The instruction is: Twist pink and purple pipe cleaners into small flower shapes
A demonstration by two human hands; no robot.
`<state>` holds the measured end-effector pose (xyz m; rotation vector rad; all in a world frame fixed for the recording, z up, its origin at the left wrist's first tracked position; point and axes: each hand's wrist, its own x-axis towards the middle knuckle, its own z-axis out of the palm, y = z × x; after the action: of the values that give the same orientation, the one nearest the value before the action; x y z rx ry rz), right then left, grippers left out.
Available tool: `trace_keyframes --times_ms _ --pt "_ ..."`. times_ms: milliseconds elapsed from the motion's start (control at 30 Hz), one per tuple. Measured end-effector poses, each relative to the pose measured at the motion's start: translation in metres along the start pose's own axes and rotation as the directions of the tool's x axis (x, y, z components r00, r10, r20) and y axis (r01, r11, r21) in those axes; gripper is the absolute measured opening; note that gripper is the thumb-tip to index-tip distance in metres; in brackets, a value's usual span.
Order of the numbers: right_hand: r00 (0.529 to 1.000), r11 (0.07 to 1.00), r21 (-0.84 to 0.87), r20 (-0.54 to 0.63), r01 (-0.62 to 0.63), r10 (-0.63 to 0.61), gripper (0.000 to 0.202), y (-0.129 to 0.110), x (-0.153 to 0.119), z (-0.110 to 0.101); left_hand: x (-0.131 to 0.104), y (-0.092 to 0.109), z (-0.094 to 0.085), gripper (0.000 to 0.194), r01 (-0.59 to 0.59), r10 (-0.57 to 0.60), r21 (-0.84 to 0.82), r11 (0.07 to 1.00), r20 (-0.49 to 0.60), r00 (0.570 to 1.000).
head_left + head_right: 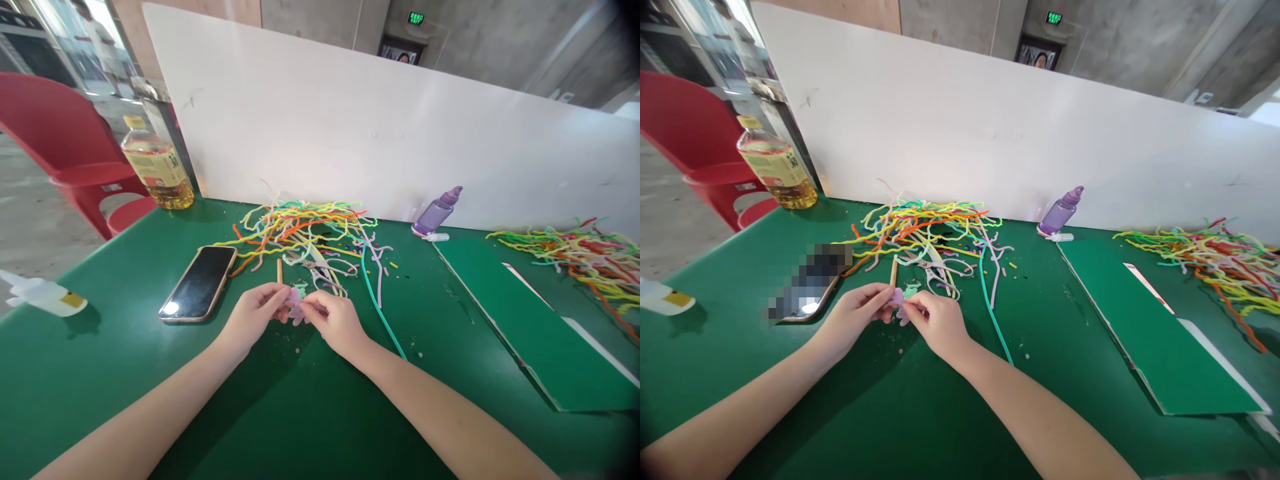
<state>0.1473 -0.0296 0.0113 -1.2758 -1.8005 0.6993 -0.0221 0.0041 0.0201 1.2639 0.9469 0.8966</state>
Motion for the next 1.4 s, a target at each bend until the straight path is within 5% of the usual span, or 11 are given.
trace_keyframes --times_ms 233,500,700,867,1100,1400 --pt "0.999 0.999 0.027 0.019 -0.044 0.044 0.019 0.002 -0.001 0.000 0.001 -0.004 -0.001 0.021 0.030 -0.029 -0.034 0.999 0.031 0.999" --pt "0.991 0.919 0.373 0.069 -0.129 0.111 0.019 0.003 0.002 0.002 0.001 0.000 -0.001 0.020 -0.054 0.050 0.146 0.988 0.031 0.998" --pt "0.972 0.861 0.451 0.090 -0.234 0.217 0.019 0.001 0.004 0.001 0.001 -0.002 -0.002 0.018 -0.022 0.017 0.127 0.992 0.035 0.999" --pt "0.954 0.760 0.577 0.161 -0.300 0.254 0.016 0.003 0.007 0.002 0.000 0.000 -0.001 0.016 0.025 -0.029 0.055 0.998 0.075 0.997" --pt "0.915 0.500 0.779 0.236 -0.379 0.327 0.012 0.003 0.008 0.006 -0.004 0.005 0.001 0.016 -0.032 0.026 0.059 0.998 0.101 0.995" --pt "0.901 0.500 0.771 0.218 -0.395 0.376 0.016 0.000 0.006 0.008 -0.003 0.008 -0.001 0.019 -0.070 0.054 0.184 0.980 0.086 0.995"
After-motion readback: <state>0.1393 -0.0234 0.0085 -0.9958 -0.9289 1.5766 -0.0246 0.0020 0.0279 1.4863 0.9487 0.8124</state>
